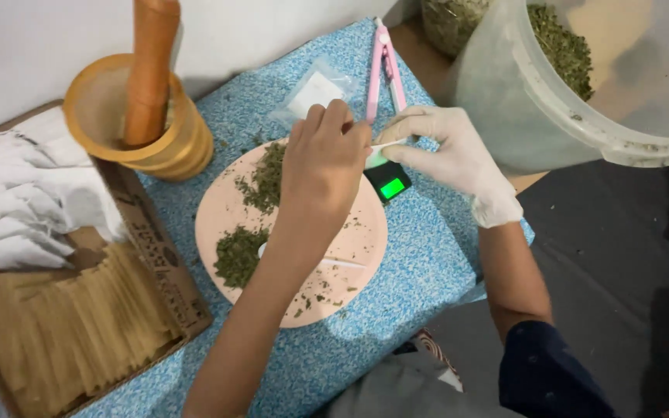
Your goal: A person wearing gloves is filling small white tea bags with dried herbs from a plate using a plastic spoon, then placing them on a digital scale.
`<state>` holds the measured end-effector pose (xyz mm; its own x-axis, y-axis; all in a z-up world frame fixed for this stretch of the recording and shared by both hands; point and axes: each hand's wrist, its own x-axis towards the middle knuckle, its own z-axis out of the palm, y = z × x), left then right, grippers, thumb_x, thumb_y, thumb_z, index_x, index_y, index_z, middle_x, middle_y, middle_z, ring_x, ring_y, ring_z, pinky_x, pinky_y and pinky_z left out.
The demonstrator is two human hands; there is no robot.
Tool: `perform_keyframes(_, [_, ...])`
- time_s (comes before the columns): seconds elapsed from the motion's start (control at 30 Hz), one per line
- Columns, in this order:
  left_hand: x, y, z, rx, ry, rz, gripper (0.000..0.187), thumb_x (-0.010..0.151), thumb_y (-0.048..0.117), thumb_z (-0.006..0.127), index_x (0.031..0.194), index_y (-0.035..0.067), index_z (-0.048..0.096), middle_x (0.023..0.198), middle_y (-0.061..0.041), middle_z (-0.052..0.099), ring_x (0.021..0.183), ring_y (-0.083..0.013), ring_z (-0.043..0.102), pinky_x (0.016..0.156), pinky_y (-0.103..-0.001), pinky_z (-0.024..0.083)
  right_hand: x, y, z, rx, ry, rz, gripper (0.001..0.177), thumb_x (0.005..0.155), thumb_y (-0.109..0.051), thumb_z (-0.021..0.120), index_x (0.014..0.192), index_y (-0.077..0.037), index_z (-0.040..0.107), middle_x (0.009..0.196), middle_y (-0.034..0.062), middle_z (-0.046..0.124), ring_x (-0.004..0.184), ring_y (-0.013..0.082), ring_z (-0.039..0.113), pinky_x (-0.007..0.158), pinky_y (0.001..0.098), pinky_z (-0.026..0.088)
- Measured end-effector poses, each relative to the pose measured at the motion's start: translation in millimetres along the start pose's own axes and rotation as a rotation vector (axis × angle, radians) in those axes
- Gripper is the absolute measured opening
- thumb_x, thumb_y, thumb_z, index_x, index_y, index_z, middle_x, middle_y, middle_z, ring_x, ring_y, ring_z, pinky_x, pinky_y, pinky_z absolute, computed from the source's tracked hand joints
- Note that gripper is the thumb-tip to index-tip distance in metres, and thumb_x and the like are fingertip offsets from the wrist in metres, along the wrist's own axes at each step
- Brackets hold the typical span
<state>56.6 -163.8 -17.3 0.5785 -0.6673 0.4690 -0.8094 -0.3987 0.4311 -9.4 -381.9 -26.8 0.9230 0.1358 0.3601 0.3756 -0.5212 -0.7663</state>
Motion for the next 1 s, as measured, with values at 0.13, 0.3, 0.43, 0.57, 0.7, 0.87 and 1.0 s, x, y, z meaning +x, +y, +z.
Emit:
perform_keyframes(0.13, [-26,17,-46,0.245,0.229,0.128,0.022,0.101,0.007,0.079,0.093,0.008,0.059,0.095,-0.001,0.047,0.091,-0.0241,0.053,0.079,-0.037,0.041,6,-53,6,-0.070,0.009,-0.087,0.016,0.097,-0.010,0.090,0.110,-0.002,0.084,0.114,0.0164,0.079,0.102,0.0280,0.074,0.086,0.0391,0.055])
perform_keyframes(0.3, [-69,35,-141,0.421,0.178,0.093,0.019,0.083,-0.003,0.079,0.096,0.006,0.068,0.100,-0.011,0.067,0.097,-0.0325,0.058,0.085,-0.043,0.050,31,-115,32,0.004,-0.066,-0.131,0.016,0.102,-0.005,0.084,0.116,0.002,0.083,0.115,0.0143,0.076,0.105,0.0226,0.074,0.093,0.0334,0.060])
perform_keyframes(0.43, [-104,16,-197,0.576,0.135,0.032,0.017,0.090,-0.012,0.083,0.094,0.002,0.075,0.084,-0.010,0.066,0.079,-0.0278,0.059,0.075,-0.042,0.053,68,-152,78,0.088,-0.198,-0.249,0.018,0.102,-0.002,0.085,0.120,0.002,0.080,0.117,0.0202,0.079,0.107,0.0258,0.076,0.091,0.0329,0.065])
perform_keyframes(0.57, [-136,3,-266,0.474,-0.063,-0.231,0.005,0.103,-0.006,0.071,0.106,-0.005,0.075,0.095,-0.019,0.076,0.084,-0.0379,0.069,0.069,-0.048,0.054,112,-183,138,-0.002,-0.268,-0.493,0.014,0.108,0.001,0.086,0.120,0.008,0.083,0.119,0.0229,0.079,0.102,0.0277,0.076,0.087,0.0353,0.057])
perform_keyframes(0.7, [-169,-23,-317,0.448,-0.150,-0.293,0.011,0.107,-0.003,0.072,0.099,0.004,0.074,0.097,-0.012,0.074,0.089,-0.0362,0.071,0.071,-0.051,0.056,154,-215,191,-0.057,-0.434,-0.520,0.032,0.104,-0.017,0.085,0.131,-0.002,0.082,0.113,0.0110,0.083,0.096,0.0190,0.073,0.081,0.0307,0.053])
perform_keyframes(0.87, [-202,-83,-322,0.419,-0.080,-0.314,0.012,0.115,0.004,0.076,0.103,0.004,0.072,0.096,-0.012,0.074,0.085,-0.0340,0.071,0.069,-0.048,0.051,193,-201,249,-0.077,-0.469,-0.638,0.011,0.104,-0.005,0.086,0.114,-0.002,0.085,0.092,0.0074,0.083,0.071,0.0125,0.070,0.063,0.0258,0.052])
perform_keyframes(1.0, [-208,-131,-305,0.310,-0.024,-0.370,0.010,0.115,0.004,0.073,0.105,0.003,0.073,0.099,-0.013,0.077,0.088,-0.0272,0.073,0.075,-0.042,0.059,215,-203,273,-0.275,-0.562,-0.219,0.005,0.098,-0.015,0.084,0.102,-0.019,0.085,0.088,-0.0054,0.080,0.074,0.0084,0.067,0.065,0.0289,0.054])
